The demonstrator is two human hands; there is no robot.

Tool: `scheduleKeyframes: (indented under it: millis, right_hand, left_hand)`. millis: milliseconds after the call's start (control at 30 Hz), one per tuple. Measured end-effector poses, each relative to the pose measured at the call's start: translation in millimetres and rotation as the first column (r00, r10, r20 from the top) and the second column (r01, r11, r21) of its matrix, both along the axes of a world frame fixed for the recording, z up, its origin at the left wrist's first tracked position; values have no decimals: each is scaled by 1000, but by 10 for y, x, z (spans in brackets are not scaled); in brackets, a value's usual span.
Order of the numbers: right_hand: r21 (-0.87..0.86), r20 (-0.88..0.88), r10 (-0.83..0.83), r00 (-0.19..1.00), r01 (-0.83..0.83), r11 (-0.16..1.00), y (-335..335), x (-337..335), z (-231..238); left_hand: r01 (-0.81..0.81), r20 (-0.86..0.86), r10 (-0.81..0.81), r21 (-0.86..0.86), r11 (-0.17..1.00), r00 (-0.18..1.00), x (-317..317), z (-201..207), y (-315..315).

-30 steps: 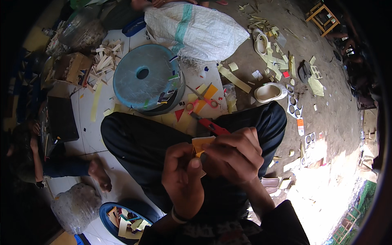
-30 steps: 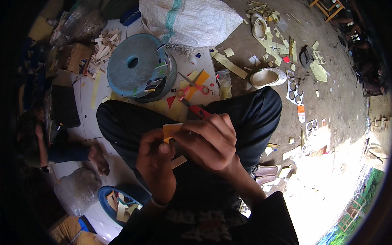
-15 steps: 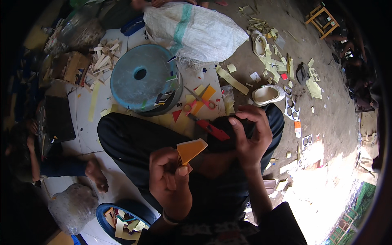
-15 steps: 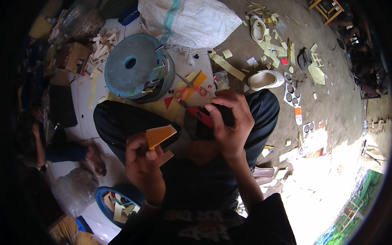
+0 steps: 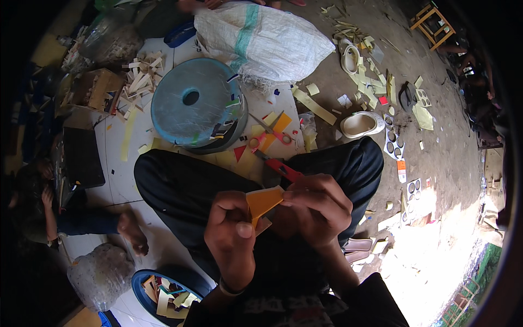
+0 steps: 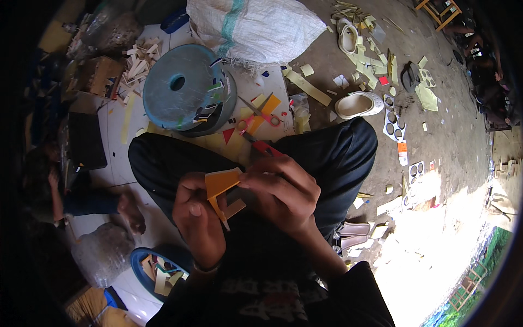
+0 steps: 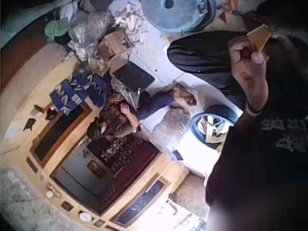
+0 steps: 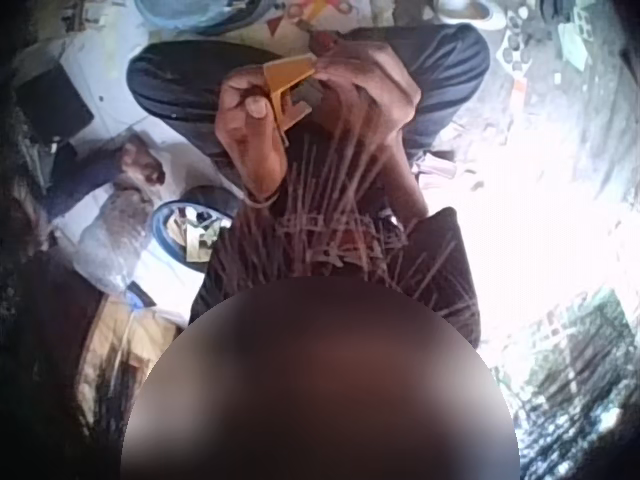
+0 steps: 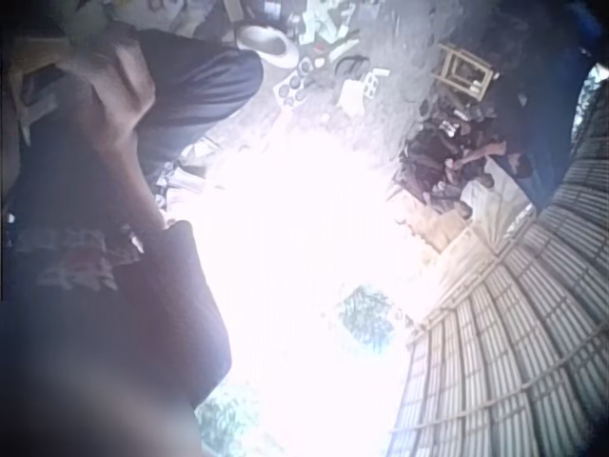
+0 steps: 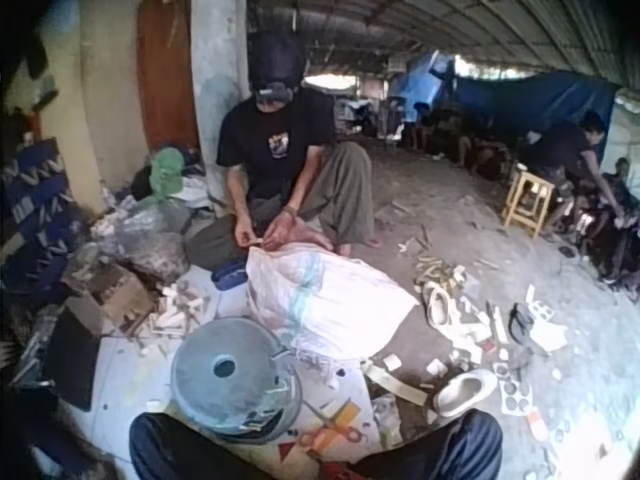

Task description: The person sits on the floor and assembles a small paper craft by folding yellow and white paper pieces. They use a red utility knife to trim edges and a pair of pink scissors to cut the paper. The person repeatedly folds and adjusts the paper to form a small structure.

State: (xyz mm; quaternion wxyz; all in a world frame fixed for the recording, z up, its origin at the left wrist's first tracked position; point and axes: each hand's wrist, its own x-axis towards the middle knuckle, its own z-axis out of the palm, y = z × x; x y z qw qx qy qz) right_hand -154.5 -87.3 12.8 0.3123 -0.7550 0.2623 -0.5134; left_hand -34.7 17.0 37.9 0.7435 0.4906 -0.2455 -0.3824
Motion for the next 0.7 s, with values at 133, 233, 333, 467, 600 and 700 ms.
scheduleKeyframes:
  millis: [133,233,333,467,600,700]
  right_hand:
    - [-60,7,-22,1000,22,998,45,-31,22]
    - [-51,10,-60,998,61,997,64,-47,18]
    - [-42,9,-91,996,92,995,82,-55,2]
    - [-54,26,-115,993,116,992,87,-57,-20]
    - [32,103,-96,990,93,995,60,-35,20]
    - [86,179,-5,984,-11,996,15,-38,95]
  left_hand:
    - [-15,-20,16,62,998,1000,-40,-55,24]
    - [23,-111,-22,6,1000,994,-63,-90,48]
    - [52,-129,-52,-6,999,990,-64,-96,63]
    - [99,-139,-98,-1,995,985,-73,-53,72]
    - [99,-154,-103,-35,994,983,-113,-20,27]
    - [79,-82,-83,-49,996,993,-144,-2,-11]
